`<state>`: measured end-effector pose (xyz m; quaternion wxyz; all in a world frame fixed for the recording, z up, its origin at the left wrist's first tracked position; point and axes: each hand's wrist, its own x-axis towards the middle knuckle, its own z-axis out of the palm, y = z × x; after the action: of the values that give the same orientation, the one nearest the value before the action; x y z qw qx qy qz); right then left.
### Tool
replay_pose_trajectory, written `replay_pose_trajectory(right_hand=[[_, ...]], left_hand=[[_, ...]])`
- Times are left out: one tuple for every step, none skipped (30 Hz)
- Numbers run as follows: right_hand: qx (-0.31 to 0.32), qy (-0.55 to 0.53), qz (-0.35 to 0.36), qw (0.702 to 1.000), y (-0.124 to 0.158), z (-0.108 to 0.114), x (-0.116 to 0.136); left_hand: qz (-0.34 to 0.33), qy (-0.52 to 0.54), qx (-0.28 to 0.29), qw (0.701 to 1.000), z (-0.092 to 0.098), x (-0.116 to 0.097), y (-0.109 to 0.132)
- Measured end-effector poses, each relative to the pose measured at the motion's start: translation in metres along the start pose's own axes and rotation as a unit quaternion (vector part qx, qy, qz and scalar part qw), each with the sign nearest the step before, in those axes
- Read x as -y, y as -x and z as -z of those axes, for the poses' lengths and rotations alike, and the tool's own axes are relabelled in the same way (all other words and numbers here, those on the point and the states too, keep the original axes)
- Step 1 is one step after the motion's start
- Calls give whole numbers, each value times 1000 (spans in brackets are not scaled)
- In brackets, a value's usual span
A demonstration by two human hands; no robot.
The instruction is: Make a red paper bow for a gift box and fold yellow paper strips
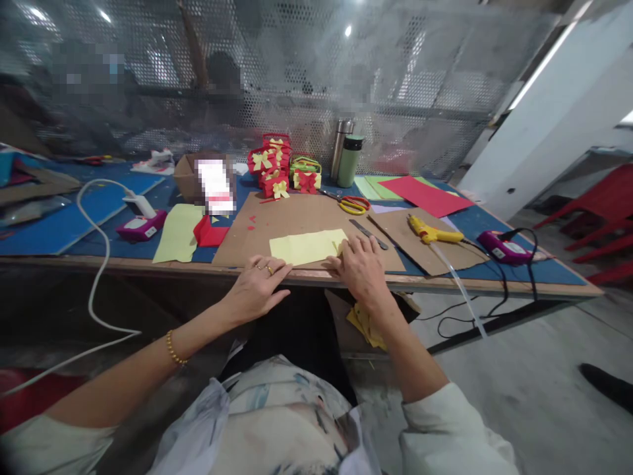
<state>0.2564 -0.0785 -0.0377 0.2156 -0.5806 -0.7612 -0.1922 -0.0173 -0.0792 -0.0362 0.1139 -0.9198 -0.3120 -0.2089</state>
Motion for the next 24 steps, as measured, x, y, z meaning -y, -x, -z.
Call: replay_pose_trajectory(right_hand=[[-12, -8, 9, 1000, 1, 2, 8], [-17, -25, 33, 999, 3, 2, 17], [-12, -49, 67, 997, 5, 2, 27], [-4, -72, 99, 993, 7, 0, 38], [0, -90, 120, 989, 9, -3, 47], [1, -103, 130, 986, 11, -6, 55], [-2, -114, 132, 985, 12, -10, 60], [-8, -121, 128, 984, 14, -14, 64], [-15, -128, 122, 984, 15, -17, 66], [-22, -133, 116, 984, 16, -20, 67], [-30, -138, 111, 984, 17, -21, 66], [-39, -143, 106, 983, 17, -22, 65], [-49, -147, 102, 983, 18, -22, 64], [-58, -152, 98, 982, 18, -22, 63], [-67, -157, 92, 981, 18, -21, 63], [-74, -163, 86, 980, 19, -20, 62], [-78, -169, 79, 979, 19, -20, 61], [-79, -174, 73, 979, 19, -19, 61], [-79, -179, 68, 978, 19, -19, 60], [-80, -183, 64, 978, 19, -19, 60], [-83, -186, 62, 977, 20, -20, 59], [-87, -188, 61, 977, 20, -21, 59], [-95, -189, 60, 976, 21, -22, 59], [-104, -191, 61, 974, 22, -24, 59]], left_hand=[[1, -3, 0, 1000, -1, -3, -2], [3, -3, -1, 1000, -3, -5, -4], [3, -1, -4, 1000, -4, -5, -5], [0, 4, -6, 1000, -4, -4, -6], [-4, 10, -9, 1000, -5, -1, -6], [-8, 17, -13, 1000, -4, 2, -5], [-9, 24, -18, 1000, -3, 6, -4], [-11, 28, -21, 999, -2, 11, -2], [-11, 31, -24, 999, 0, 15, 1], [-11, 32, -26, 999, 2, 19, 3], [-11, 32, -28, 999, 4, 23, 5], [-12, 33, -31, 999, 5, 25, 6], [-14, 36, -35, 999, 6, 27, 6], [-15, 40, -43, 998, 6, 27, 5], [-16, 45, -52, 997, 6, 27, 4], [-18, 53, -62, 997, 5, 26, 1], [-20, 61, -70, 995, 5, 25, -1], [-22, 71, -75, 994, 3, 24, -3], [-21, 83, -78, 993, 2, 23, -5], [-17, 96, -78, 992, 1, 23, -7], [-10, 111, -77, 991, 0, 23, -9], [1, 127, -76, 989, -1, 24, -10], [12, 144, -76, 987, -2, 24, -10], [23, 160, -74, 984, -3, 25, -11]])
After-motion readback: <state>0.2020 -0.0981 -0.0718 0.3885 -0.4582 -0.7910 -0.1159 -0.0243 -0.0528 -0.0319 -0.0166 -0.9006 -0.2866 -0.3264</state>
